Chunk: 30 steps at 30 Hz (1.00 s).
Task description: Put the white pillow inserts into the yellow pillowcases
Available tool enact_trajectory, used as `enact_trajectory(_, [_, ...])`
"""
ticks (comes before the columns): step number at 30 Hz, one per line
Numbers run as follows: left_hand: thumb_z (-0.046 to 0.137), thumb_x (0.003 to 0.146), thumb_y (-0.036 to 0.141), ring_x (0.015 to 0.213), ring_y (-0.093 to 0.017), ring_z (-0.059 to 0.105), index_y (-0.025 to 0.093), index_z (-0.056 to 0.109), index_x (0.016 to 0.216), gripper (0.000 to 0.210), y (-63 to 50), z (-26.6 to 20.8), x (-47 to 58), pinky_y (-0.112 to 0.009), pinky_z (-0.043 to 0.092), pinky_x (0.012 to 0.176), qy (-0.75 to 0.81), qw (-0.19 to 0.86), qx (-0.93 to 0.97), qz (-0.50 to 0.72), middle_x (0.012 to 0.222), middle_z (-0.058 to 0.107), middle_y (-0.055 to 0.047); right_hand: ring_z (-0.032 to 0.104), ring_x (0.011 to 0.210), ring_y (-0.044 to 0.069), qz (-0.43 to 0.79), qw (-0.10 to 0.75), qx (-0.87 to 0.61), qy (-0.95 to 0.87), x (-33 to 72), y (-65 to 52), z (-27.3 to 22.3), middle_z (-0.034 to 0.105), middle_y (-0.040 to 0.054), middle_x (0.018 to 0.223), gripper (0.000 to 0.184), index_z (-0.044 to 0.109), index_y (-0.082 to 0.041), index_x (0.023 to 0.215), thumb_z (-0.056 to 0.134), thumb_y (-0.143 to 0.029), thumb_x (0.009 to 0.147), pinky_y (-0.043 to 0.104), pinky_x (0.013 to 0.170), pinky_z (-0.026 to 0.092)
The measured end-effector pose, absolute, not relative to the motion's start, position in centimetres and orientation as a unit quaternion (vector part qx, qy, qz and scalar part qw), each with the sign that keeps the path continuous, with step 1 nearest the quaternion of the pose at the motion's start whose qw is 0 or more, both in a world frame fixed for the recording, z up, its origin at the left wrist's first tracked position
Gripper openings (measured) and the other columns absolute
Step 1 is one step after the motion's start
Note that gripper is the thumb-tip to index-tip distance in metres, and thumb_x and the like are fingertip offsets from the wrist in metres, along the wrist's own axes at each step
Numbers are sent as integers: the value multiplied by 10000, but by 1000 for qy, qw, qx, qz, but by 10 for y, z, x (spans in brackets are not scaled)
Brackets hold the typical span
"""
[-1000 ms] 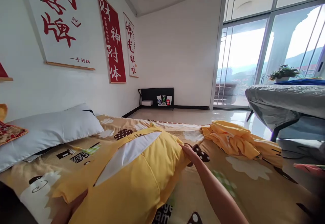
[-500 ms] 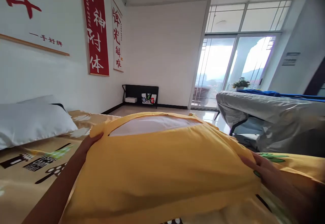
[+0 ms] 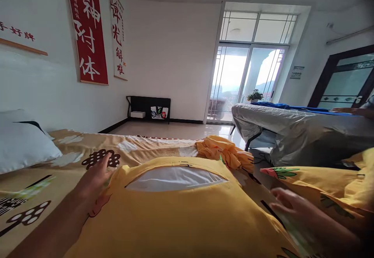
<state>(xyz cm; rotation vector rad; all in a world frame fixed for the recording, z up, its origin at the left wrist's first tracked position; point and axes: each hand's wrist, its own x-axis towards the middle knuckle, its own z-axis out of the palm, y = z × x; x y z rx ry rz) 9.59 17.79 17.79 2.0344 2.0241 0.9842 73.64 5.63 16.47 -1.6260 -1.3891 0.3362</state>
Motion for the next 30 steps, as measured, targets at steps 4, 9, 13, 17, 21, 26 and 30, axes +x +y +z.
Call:
enact_trajectory(4, [485,829,439,1319,-329,420,166,368,1405,648,150,311,152,-467,288,1100,536,-162,729,394,1455,439,-108,569,1060,385,-101,441,-622,-639,669,80,297,620,120,1164,551,632,-320,1058,685,-597,585,573,1010,360])
enact_trajectory(9, [318,943,421,1412,-281,281,196,178,1505,621,155,307,263,-508,224,1122,458,-158,776,403,1558,276,-61,411,1309,340,-148,378,-539,-738,582,128,288,479,97,1419,716,365,-229,1434,488,-614,843,543,1107,245])
enact_trajectory(13, [393,929,420,1360,-280,392,206,396,1437,551,187,151,329,-486,309,1107,487,-50,839,238,1476,437,-106,293,1403,302,19,194,-616,-763,558,175,137,387,119,1496,673,364,-212,1454,392,-589,897,530,1121,239])
enact_trajectory(17, [400,932,393,1380,-272,367,183,416,1431,542,211,66,341,-486,300,1128,487,-23,849,205,1497,397,-105,215,1437,250,33,200,-620,-758,567,191,58,279,91,1550,682,284,-247,1494,332,-614,922,512,1150,174])
enact_trajectory(21, [433,896,331,1384,-236,364,210,401,1438,557,221,79,333,-479,281,1144,487,-4,853,187,1506,385,-68,199,1441,241,40,215,-612,-760,573,189,67,265,92,1553,724,282,-219,1498,369,-631,909,492,1164,154])
enact_trajectory(26, [435,841,234,1397,-217,343,225,403,1442,601,203,101,319,-445,249,1164,483,7,859,171,1516,369,-40,229,1432,257,27,217,-611,-761,569,178,76,288,93,1544,726,314,-213,1488,404,-627,898,485,1159,184])
enact_trajectory(30, [418,889,362,1359,-217,408,252,440,1421,544,193,142,293,-384,321,1119,454,53,883,102,1474,437,-42,330,1385,310,36,183,-591,-785,576,175,115,371,100,1504,708,433,-235,1429,461,-651,857,508,1121,258])
